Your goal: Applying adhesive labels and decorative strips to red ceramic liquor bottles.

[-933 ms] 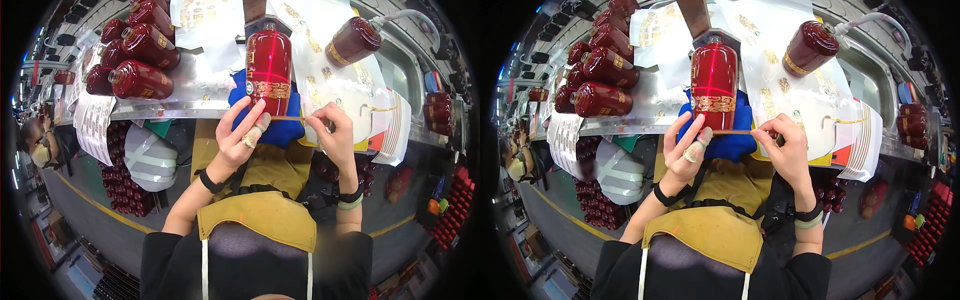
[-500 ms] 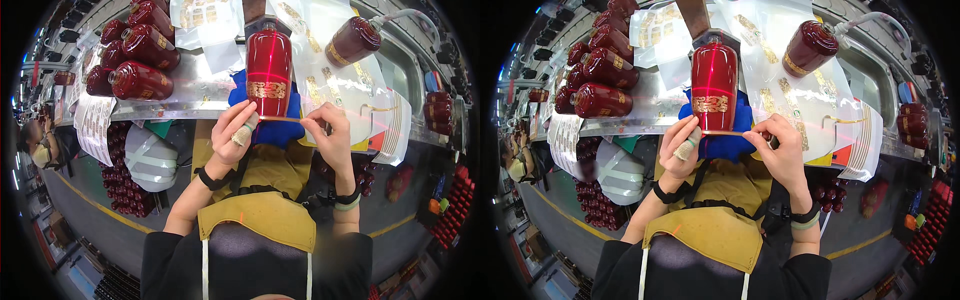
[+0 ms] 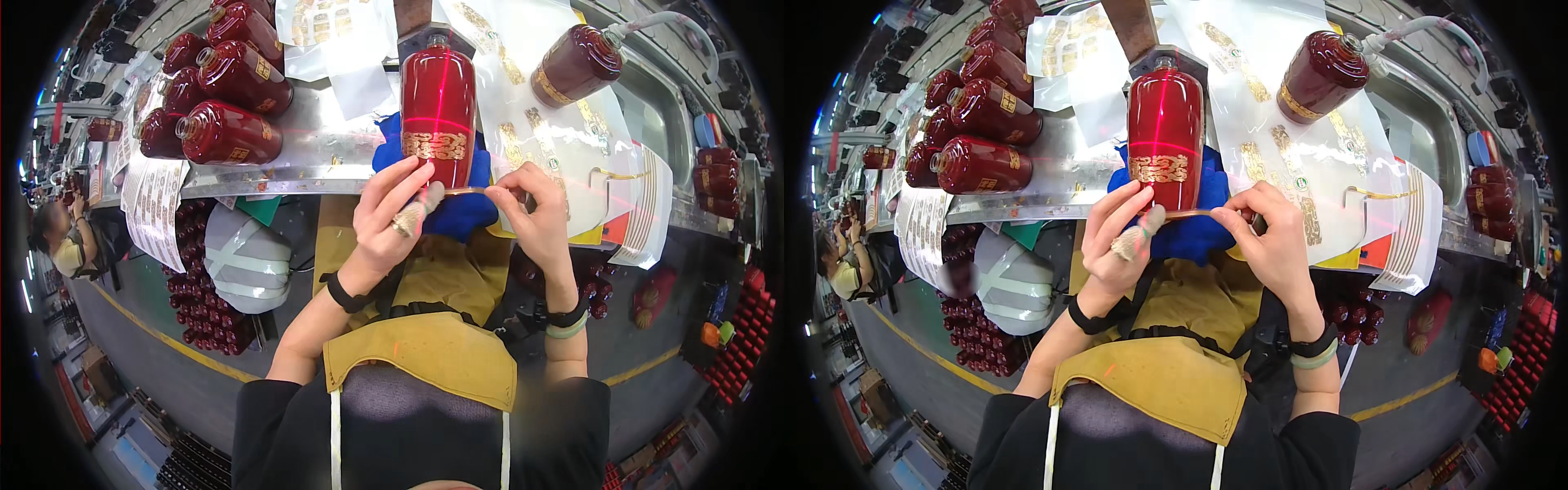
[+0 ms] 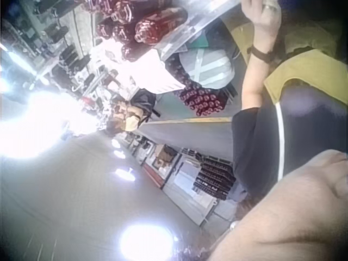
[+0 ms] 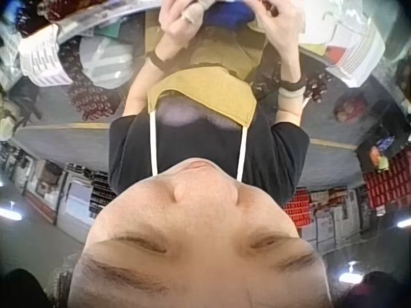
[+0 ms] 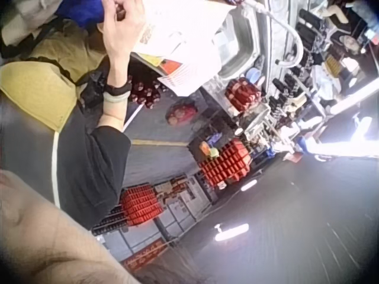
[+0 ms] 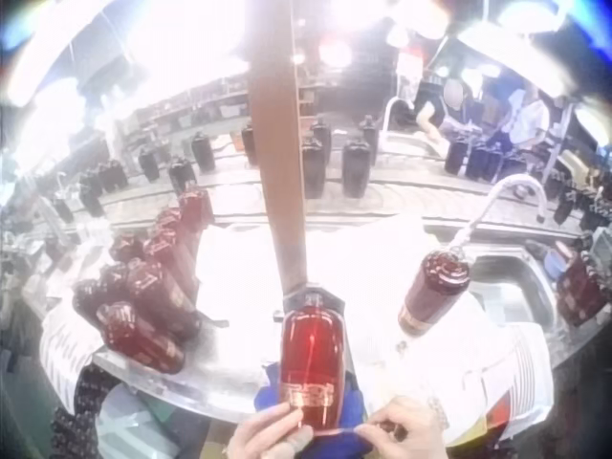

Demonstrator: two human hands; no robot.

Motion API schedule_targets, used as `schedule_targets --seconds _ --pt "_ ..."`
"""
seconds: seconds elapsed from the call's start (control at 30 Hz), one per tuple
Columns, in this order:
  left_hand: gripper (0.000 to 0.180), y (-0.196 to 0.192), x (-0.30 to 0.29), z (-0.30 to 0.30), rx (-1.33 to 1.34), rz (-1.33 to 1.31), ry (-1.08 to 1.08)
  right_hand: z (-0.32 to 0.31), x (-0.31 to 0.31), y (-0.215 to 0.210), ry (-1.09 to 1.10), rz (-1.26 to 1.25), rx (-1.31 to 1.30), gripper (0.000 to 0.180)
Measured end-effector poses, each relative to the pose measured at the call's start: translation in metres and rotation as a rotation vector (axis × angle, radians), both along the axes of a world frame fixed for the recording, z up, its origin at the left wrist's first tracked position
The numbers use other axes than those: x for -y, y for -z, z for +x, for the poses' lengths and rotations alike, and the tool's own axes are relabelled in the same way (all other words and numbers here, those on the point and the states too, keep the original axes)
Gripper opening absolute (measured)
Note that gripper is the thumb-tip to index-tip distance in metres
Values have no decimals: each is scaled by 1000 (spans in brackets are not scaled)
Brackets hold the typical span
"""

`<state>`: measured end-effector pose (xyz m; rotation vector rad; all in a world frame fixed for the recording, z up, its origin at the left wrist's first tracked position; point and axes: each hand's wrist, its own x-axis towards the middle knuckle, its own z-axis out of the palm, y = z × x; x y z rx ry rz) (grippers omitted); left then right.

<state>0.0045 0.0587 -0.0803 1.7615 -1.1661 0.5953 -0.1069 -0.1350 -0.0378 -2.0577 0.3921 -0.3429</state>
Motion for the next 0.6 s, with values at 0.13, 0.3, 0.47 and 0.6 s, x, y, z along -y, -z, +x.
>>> schedule_targets --seconds 0.13,0.3,0.47,0.6 --pt "21 0 -1 0 -136 -77 -95 2 -7 -1 -23 5 21 16" --pt "20 5 -7 3 -46 -27 -83 3 -8 -3 -17 28 41 16" --pt "22 9 -5 -1 5 -17 -90 3 -5 -2 -22 -10 15 17" --pt "23 3 -4 -6 82 27 -115 4 -6 1 -10 4 8 17"
